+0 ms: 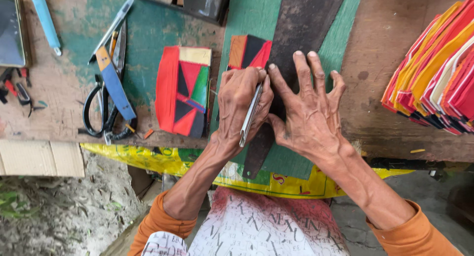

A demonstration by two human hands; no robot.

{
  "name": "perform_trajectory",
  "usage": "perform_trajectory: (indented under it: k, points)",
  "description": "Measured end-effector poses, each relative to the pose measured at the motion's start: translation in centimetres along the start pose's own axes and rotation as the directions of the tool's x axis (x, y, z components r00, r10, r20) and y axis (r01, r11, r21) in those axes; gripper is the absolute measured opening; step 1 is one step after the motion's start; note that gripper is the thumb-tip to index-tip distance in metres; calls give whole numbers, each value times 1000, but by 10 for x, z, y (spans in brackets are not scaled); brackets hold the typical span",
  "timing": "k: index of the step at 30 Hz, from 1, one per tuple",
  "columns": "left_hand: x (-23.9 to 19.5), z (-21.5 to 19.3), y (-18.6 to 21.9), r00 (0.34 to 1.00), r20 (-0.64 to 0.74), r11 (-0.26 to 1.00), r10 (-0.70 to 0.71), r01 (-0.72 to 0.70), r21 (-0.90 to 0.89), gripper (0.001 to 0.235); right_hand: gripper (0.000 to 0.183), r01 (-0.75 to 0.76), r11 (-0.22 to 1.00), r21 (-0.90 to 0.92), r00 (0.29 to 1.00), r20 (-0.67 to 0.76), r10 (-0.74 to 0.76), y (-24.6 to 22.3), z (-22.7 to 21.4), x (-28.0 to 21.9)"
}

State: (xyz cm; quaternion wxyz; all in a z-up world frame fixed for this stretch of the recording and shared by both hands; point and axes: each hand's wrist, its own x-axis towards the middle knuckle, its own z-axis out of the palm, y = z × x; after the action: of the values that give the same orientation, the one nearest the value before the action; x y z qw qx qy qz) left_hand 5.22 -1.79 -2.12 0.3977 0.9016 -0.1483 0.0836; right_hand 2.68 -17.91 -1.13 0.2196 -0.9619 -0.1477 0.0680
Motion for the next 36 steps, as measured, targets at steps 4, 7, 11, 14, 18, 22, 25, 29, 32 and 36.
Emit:
perform_trajectory:
  k: [4,7,11,14,18,22,25,29,32,36]
  points:
    - [-9,-7,5,1000,22,1000,-15,15,-10,13,94,3,1000,-11,1000,-3,-3,0,-1,1]
    - [-33,-20,14,999,37,1000,-13,13,6,16,90,6,1000,-18,1000,8,-6,-1,-2,1]
    - [-61,-32,22,999,48,1000,-15,15,-3,22,88,2,1000,-12,1000,14,-2,-1,-1,0]
    - [-68,-34,24,999,49,1000,-12,12,12,20,89,10,1000,-19,1000,19,-10,0,-2,1]
    - [-69,-35,22,998,62,1000,-11,12,-14,20,87,16,1000,-19,1000,14,-16,1,-1,1]
    - [-69,-35,22,999,53,1000,-11,13,-24,21,87,14,999,-28,1000,25,-13,0,-1,0]
    - [-71,-35,22,998,57,999,-11,13,-33,20,87,16,1000,-19,1000,22,-15,-1,-2,1]
    - [-74,-32,21,999,42,1000,17,-17,-17,20,87,17,1000,-16,1000,15,-17,1,-2,0]
    - [-72,-33,19,998,55,999,16,-13,-53,20,88,14,1000,-23,999,32,-13,0,-2,1]
    - [-61,-38,23,998,-63,996,-21,15,-92,15,90,12,1000,-11,1000,-4,-13,-1,-5,3]
